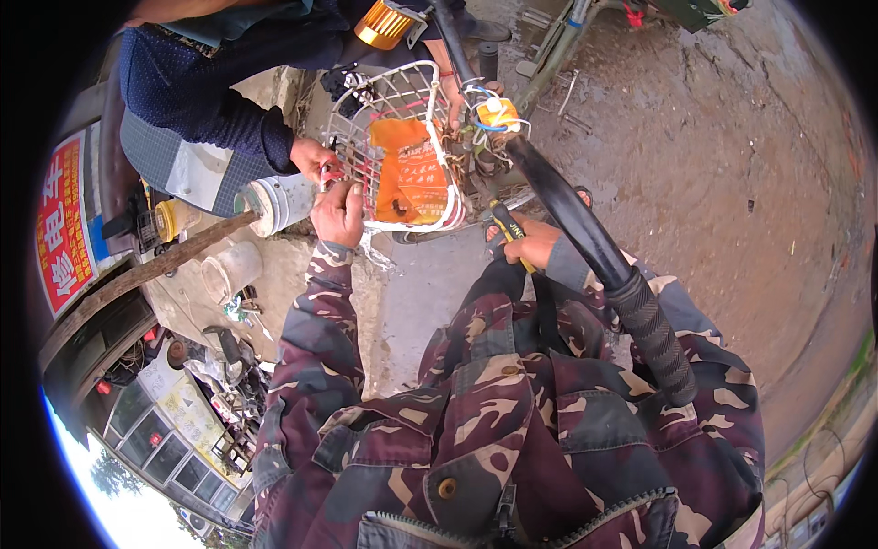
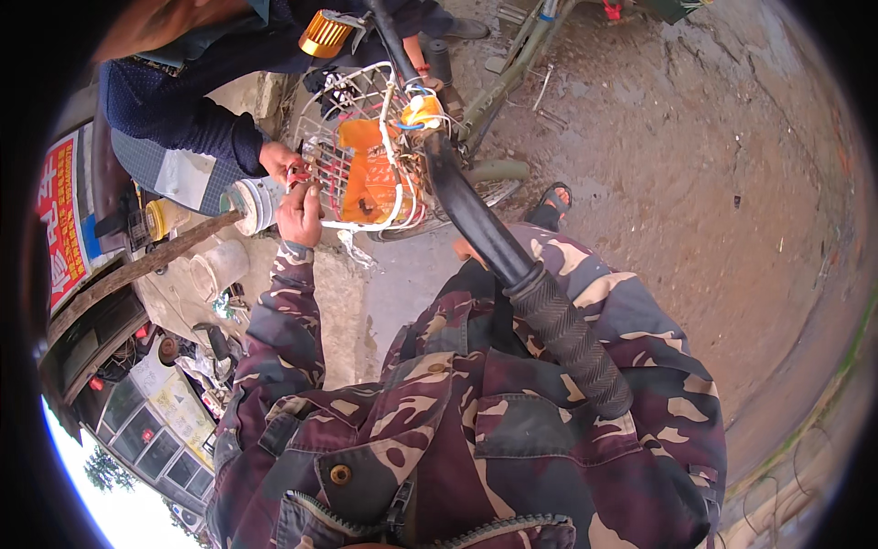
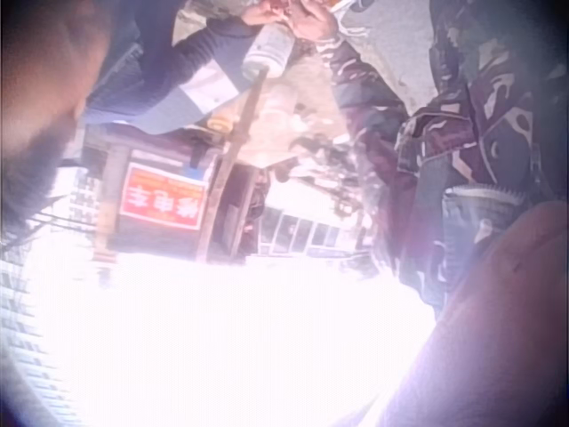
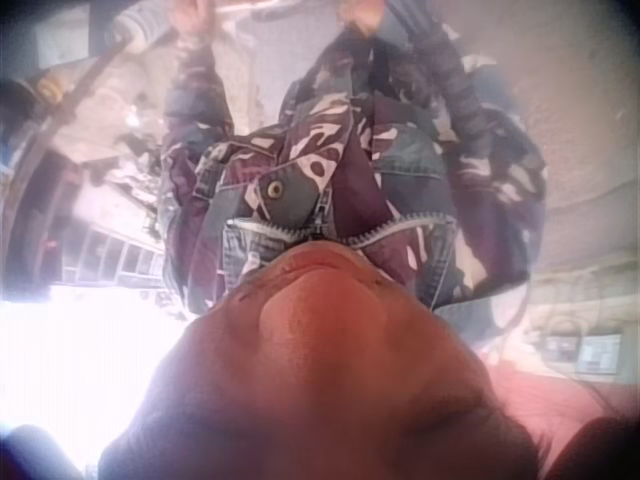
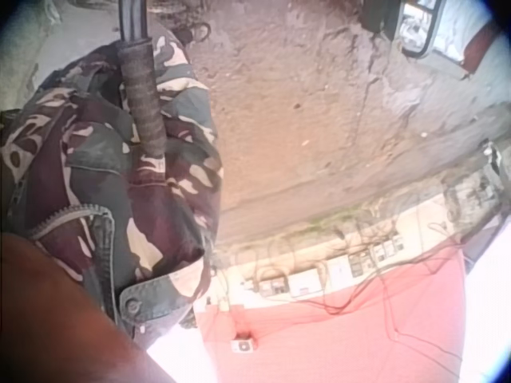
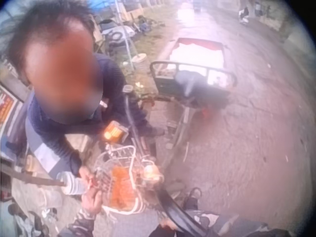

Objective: The person removes a tire from a rim, then walks to a bicycle and uses pliers to adjust the handlebar area. The person handles the tire and rim separately and manipulates the bicycle's front basket and handlebar components.

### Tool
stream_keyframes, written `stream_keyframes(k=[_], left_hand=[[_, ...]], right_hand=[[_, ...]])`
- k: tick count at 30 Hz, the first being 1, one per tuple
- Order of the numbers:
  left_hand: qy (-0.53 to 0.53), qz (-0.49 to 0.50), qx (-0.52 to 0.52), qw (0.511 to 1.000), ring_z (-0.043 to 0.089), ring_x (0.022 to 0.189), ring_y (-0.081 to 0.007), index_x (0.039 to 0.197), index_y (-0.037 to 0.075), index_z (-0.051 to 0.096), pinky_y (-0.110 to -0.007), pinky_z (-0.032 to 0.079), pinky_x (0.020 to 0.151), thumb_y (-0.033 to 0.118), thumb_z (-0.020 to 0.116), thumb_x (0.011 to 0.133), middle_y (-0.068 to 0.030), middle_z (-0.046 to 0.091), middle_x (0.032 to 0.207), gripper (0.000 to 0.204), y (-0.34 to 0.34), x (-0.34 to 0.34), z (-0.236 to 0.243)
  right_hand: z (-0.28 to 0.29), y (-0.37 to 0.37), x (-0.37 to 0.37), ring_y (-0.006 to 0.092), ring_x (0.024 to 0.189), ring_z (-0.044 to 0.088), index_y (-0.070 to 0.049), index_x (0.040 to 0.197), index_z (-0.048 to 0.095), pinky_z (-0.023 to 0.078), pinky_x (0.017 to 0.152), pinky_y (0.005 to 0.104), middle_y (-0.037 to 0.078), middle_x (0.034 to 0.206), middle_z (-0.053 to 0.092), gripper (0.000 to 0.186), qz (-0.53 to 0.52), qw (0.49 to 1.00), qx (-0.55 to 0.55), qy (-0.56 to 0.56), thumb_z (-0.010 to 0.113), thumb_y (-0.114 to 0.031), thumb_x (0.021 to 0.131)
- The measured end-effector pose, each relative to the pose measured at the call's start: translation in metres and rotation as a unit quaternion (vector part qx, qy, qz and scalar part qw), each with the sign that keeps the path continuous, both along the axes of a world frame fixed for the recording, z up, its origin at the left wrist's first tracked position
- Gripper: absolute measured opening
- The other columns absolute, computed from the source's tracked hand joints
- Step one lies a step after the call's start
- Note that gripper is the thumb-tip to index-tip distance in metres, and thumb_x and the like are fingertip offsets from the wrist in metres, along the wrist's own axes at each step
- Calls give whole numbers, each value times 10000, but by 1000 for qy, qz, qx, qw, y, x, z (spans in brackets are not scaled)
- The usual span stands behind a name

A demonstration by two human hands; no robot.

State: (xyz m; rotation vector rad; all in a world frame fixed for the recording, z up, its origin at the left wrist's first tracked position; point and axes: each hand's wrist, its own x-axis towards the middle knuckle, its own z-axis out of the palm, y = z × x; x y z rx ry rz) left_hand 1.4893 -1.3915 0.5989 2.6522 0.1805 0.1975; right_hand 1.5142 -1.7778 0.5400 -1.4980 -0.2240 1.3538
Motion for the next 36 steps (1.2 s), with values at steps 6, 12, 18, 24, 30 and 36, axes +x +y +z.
stream_keyframes(k=[6,12,18,24,30,36], left_hand=[[29,38,-18,999,669,752,-376,985,95,773,-442,527,726,304,634,964,-147,700,761,251,-4,-1,5],[39,41,-27,998,669,766,-380,974,92,764,-447,528,733,292,634,955,-159,700,777,240,-6,1,8],[22,39,-22,999,669,771,-375,957,89,757,-450,528,734,297,633,950,-155,701,779,242,-8,1,9],[16,32,-11,999,669,772,-373,950,91,758,-445,527,739,289,630,948,-147,705,780,236,-11,1,12],[8,25,-16,1000,666,778,-374,942,88,754,-445,526,753,271,625,945,-139,710,790,224,-11,3,13],[19,22,-5,1000,668,798,-370,950,77,755,-441,525,769,256,619,944,-128,721,804,225,-7,2,14]], right_hand=[[6,-10,26,203,1052,673,-113,1492,429,567,778,337,147,1328,644,578,2,918,153,367,548,-208,935],[19,12,45,256,1200,648,-128,1518,383,568,902,351,152,1411,582,589,16,897,137,419,539,-186,952],[22,16,47,270,1189,671,-88,1389,508,583,882,361,146,1363,625,454,-29,899,84,429,549,-196,950],[37,39,60,279,1028,723,-44,1230,599,601,820,389,146,1209,680,348,-55,895,-29,441,584,-212,926],[44,51,34,194,675,592,-31,1105,598,508,623,375,60,857,631,273,-189,845,59,498,634,-185,882],[22,35,3,163,709,613,14,1184,599,478,599,353,109,837,631,419,-32,993,-116,-18,671,-205,834]])
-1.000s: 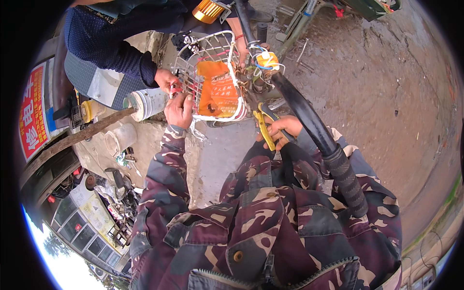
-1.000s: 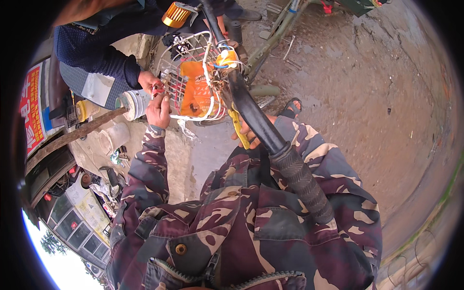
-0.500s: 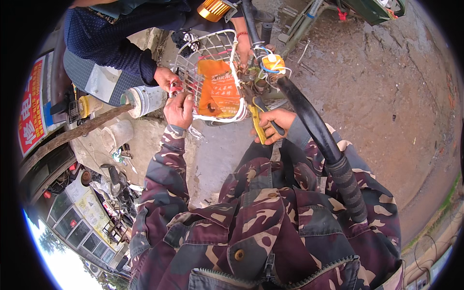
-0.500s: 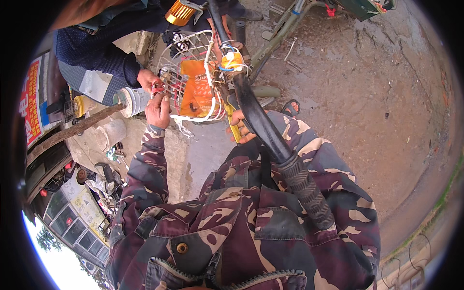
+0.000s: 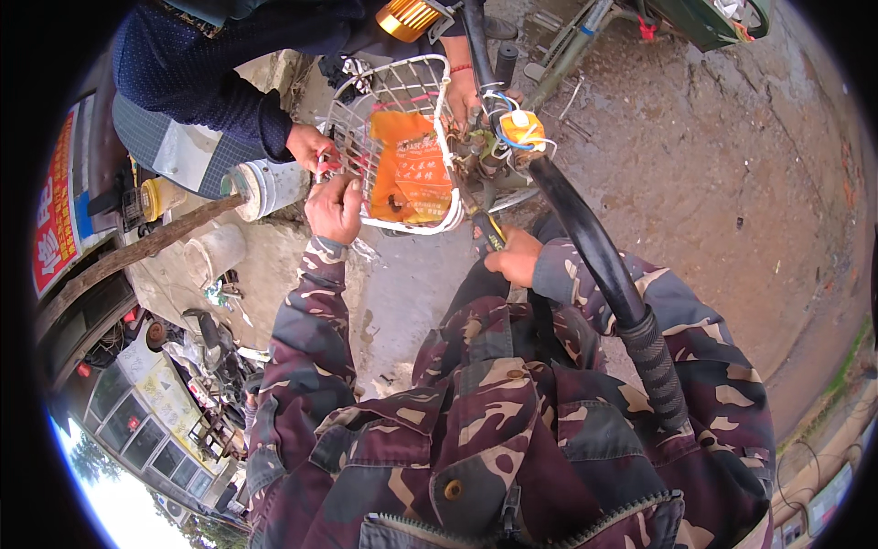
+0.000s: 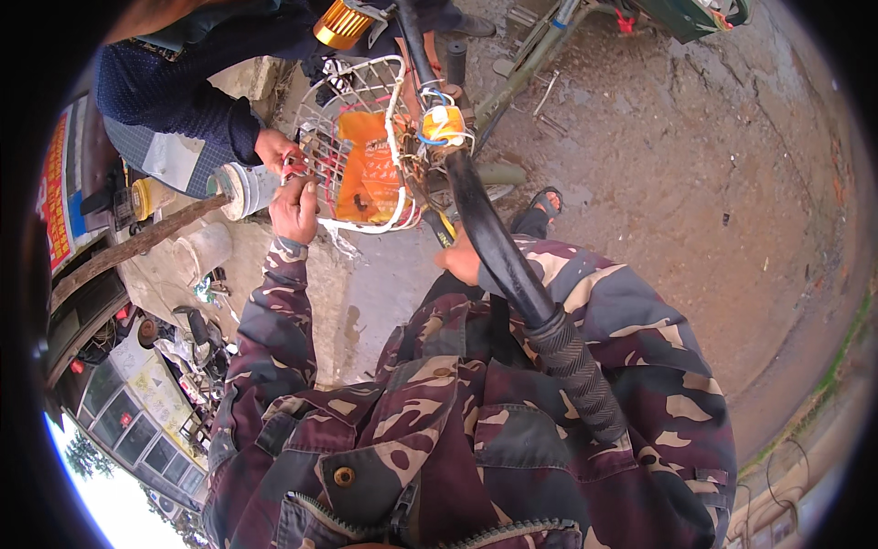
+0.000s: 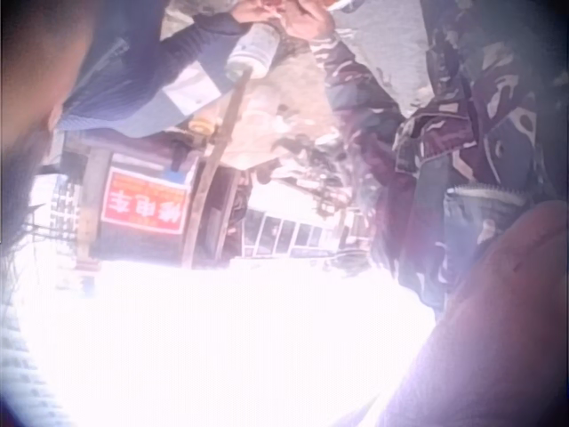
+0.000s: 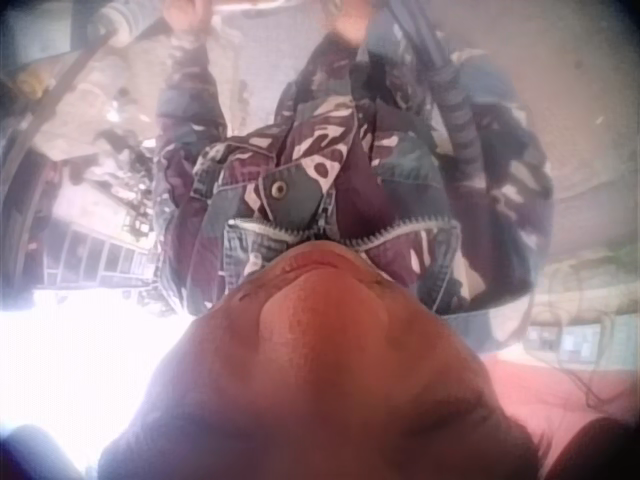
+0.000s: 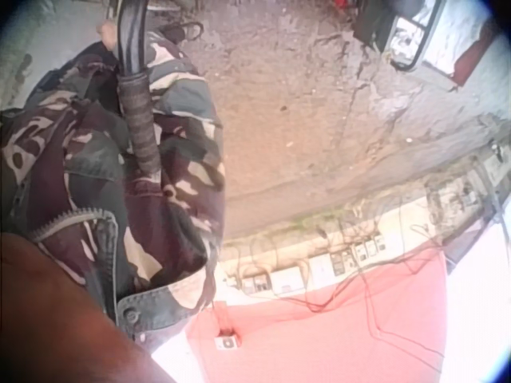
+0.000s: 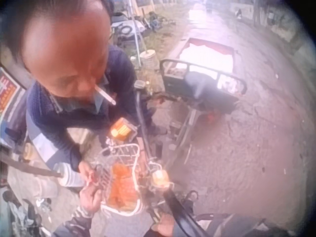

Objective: The person removes a tire from a rim, then walks to a bicycle and uses pliers to adjust the handlebar area. The person handles the tire and rim separately and manipulates the bicycle's front basket and handlebar components.

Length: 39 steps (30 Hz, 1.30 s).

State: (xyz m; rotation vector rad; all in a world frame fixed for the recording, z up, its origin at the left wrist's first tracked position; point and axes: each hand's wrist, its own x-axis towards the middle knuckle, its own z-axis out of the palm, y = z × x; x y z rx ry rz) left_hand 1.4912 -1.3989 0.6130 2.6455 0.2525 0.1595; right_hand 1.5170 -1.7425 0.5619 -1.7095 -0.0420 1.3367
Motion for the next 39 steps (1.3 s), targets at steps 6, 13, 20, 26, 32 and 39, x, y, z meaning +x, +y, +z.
stream_keyframes(k=[6,13,20,26,32,39], left_hand=[[-12,3,-4,1000,658,763,-346,944,86,758,-430,510,748,248,621,940,-115,694,736,212,-2,-1,-2],[-4,6,-17,1000,653,757,-354,941,88,755,-437,518,745,267,617,939,-123,690,747,226,-4,1,-1],[-6,6,-11,1000,668,772,-349,946,83,756,-434,529,758,279,613,947,-121,694,750,243,-2,0,-2],[-13,-7,-5,1000,668,766,-348,941,80,753,-429,528,753,280,612,948,-123,694,750,245,-4,4,1],[0,-7,-14,1000,658,767,-351,936,88,749,-433,517,761,264,607,951,-124,698,767,227,-4,5,3],[-10,-16,-7,1000,650,758,-356,920,88,742,-441,513,747,263,608,950,-126,685,750,223,2,10,-2]], right_hand=[[3,-28,-7,363,814,652,86,1232,552,523,762,431,220,843,648,580,23,986,16,164,699,-262,792],[-8,-10,4,357,909,669,-50,1298,600,516,828,425,204,981,684,535,127,991,-8,-48,651,-283,819],[3,-10,8,410,1062,664,-73,1389,561,503,950,431,244,1153,680,598,42,988,55,-137,643,-270,830],[8,-7,9,468,1157,627,66,1391,484,482,995,457,341,1208,649,673,26,963,25,-267,649,-279,837],[-15,1,1,468,1179,604,90,1402,453,470,1015,445,337,1229,618,750,13,987,-36,-159,711,-278,801],[-10,-5,2,500,1158,602,36,1281,459,483,981,509,339,1220,607,637,56,953,-140,-262,771,-223,790]])
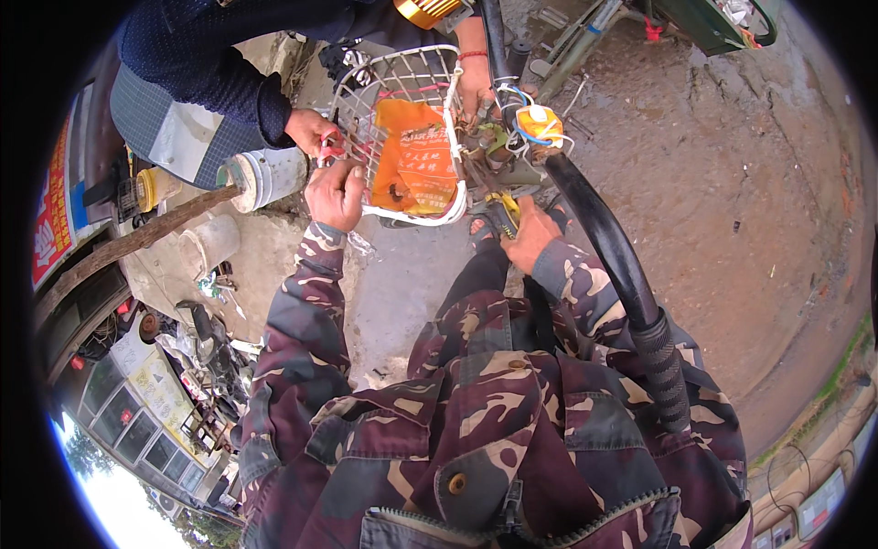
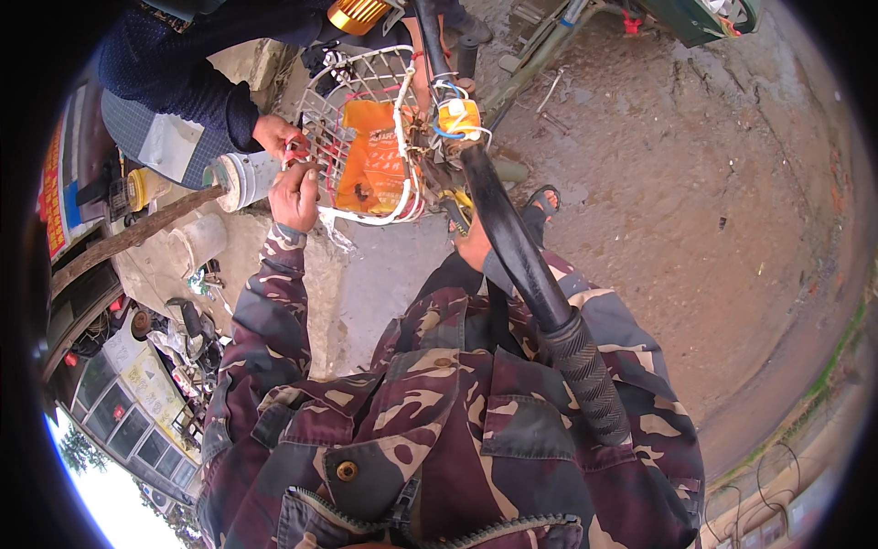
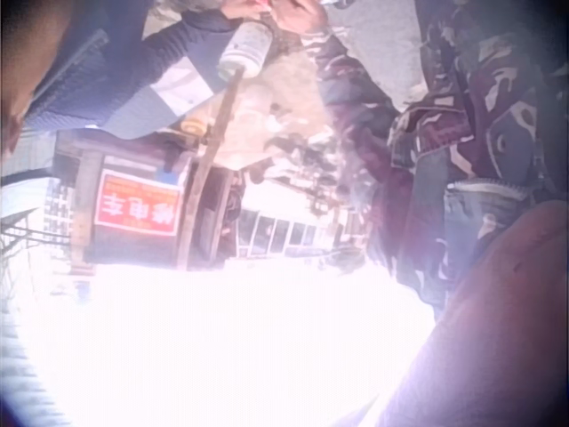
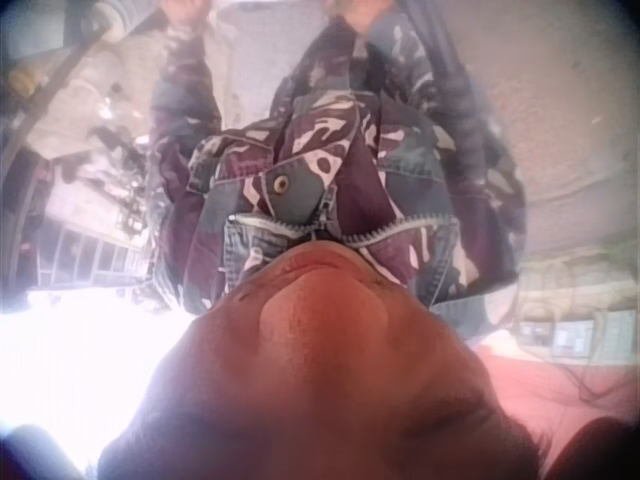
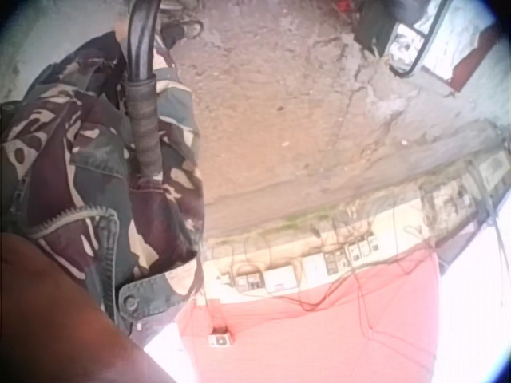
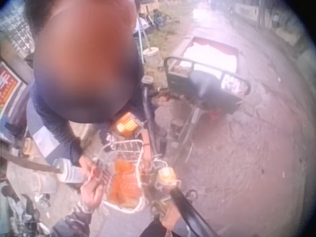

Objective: The person removes a tire from a rim, then walks to a bicycle and uses pliers to adjust the handlebar area. The person handles the tire and rim separately and manipulates the bicycle's front basket and handlebar components.

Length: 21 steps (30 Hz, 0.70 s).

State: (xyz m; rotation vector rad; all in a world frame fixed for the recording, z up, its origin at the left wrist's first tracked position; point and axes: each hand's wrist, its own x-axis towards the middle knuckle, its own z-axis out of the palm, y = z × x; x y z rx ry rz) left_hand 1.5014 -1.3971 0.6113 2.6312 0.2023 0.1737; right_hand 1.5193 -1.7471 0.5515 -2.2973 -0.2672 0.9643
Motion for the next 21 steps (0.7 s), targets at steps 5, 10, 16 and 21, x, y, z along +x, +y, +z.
stream_keyframes(k=[5,10,16,21], left_hand=[[-25,3,7,1000,643,720,-344,925,116,749,-435,513,715,272,617,947,-113,678,719,206,2,-7,-7],[-3,42,-100,994,662,727,-239,1009,67,748,-366,520,710,241,625,970,-91,717,777,217,7,0,-6],[-126,160,-258,944,678,905,-169,1181,-45,669,-322,529,851,162,524,1048,-128,737,965,285,-63,-59,53],[134,276,-550,776,683,982,-209,1212,-12,660,-347,513,894,283,577,1051,-118,727,1094,346,-207,-97,9]], right_hand=[[8,-22,30,492,1101,631,-52,1200,487,506,933,579,266,1122,608,526,119,985,-45,-113,785,-166,781],[30,-10,30,489,1104,650,-55,1242,461,534,930,559,273,1188,599,540,79,990,-90,-74,766,-156,808],[47,-6,28,504,1157,630,-50,1281,443,531,976,541,269,1283,583,576,88,988,-89,-88,772,-185,828],[25,-20,37,481,1218,587,-39,1360,478,470,1035,546,289,1316,568,666,98,988,-64,-99,777,-203,789]])
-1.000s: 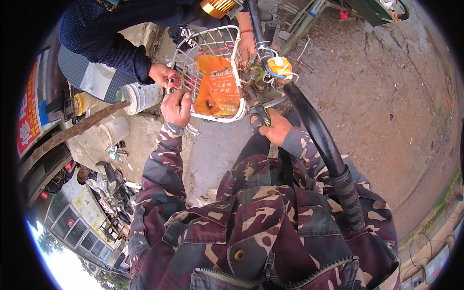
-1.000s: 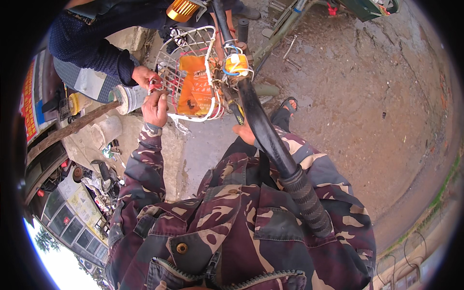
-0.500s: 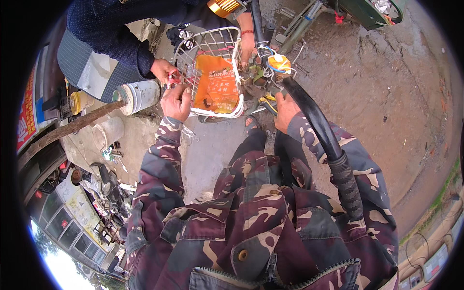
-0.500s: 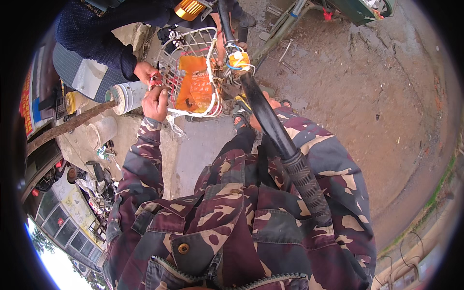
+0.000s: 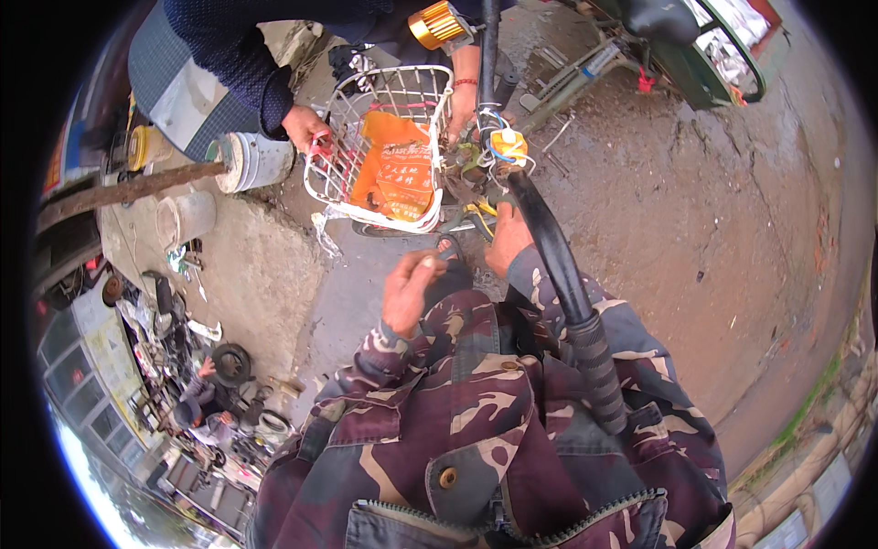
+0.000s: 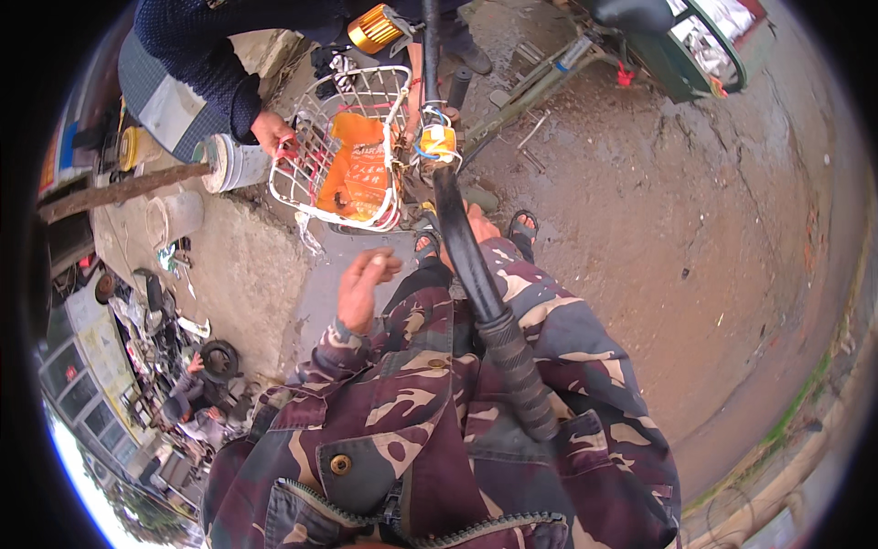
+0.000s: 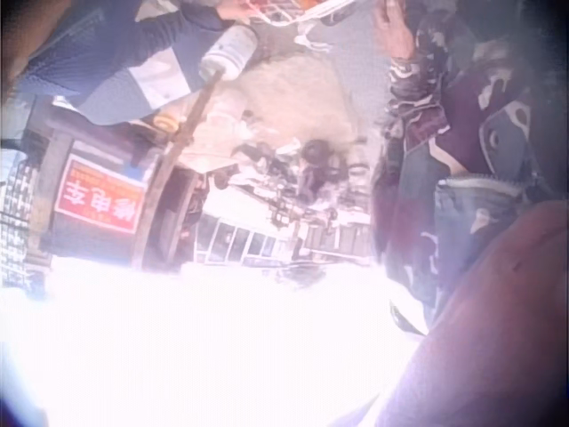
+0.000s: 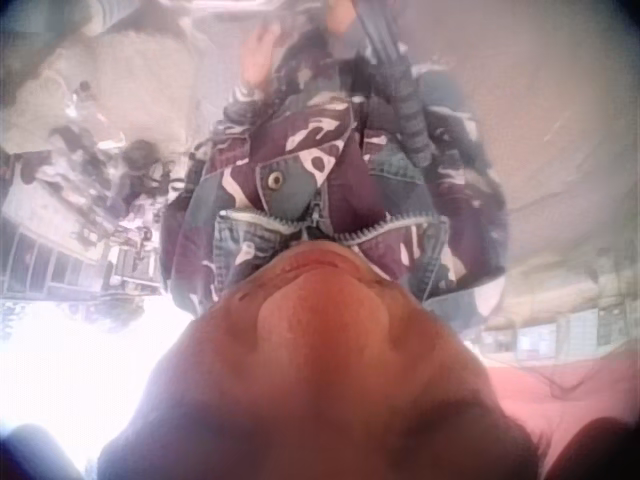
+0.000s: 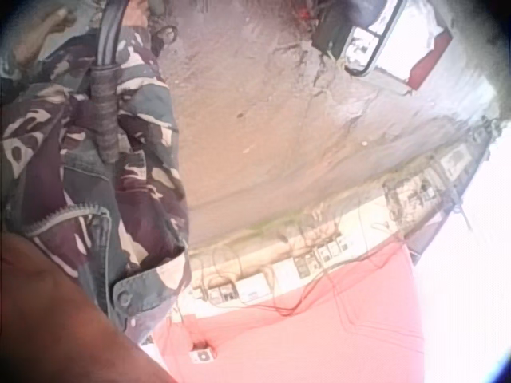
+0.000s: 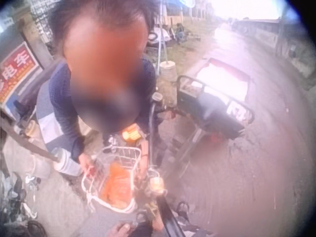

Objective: The person removes a tire from a rim, then walks to a bicycle and uses pliers to adjust the handlebar area. The person handles the tire and rim separately and manipulates the bicycle's front basket and handlebar components.

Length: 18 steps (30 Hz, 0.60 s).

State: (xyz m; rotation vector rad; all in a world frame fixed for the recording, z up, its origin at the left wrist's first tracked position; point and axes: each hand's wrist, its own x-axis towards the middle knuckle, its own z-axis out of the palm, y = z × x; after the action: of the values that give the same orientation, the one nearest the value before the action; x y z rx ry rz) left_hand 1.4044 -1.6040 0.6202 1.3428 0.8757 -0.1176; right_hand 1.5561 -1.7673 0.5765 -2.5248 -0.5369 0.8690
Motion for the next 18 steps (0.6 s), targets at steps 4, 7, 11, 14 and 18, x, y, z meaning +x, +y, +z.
stream_keyframes(k=[4,7,11,14,18], left_hand=[[54,108,-172,978,660,1084,-187,1328,-11,573,-334,520,901,359,594,1052,-72,681,1227,462,-47,67,-84],[-6,123,-215,969,685,976,-217,1194,39,659,-378,537,858,284,700,965,-96,715,1070,338,-62,101,-108],[-97,200,-282,933,713,949,-220,1194,38,680,-349,565,827,136,737,893,-99,728,1057,322,-65,115,-116],[-148,263,-412,860,711,922,-225,1186,15,688,-338,578,807,195,651,968,-118,724,1055,285,-61,116,-132],[-25,306,-414,857,703,763,-282,1028,-72,651,-470,616,716,295,531,999,-197,692,884,386,-58,122,-158]], right_hand=[[-42,-9,3,484,1150,621,-2,1514,318,501,977,540,317,1283,567,823,4,994,99,-37,711,-292,852],[-76,-14,5,489,1071,665,25,1609,143,553,900,534,326,1218,574,958,50,994,97,-23,671,-373,916],[-94,-24,11,497,1114,640,38,1608,113,532,942,531,342,1252,555,1065,88,986,134,-34,741,-404,871],[-84,-39,21,468,1154,647,31,1610,91,531,977,489,360,1337,536,1143,124,972,198,-23,805,-402,829],[-70,-62,49,356,1080,708,10,1545,244,567,948,454,233,1273,642,992,-40,894,236,379,834,-326,823]])
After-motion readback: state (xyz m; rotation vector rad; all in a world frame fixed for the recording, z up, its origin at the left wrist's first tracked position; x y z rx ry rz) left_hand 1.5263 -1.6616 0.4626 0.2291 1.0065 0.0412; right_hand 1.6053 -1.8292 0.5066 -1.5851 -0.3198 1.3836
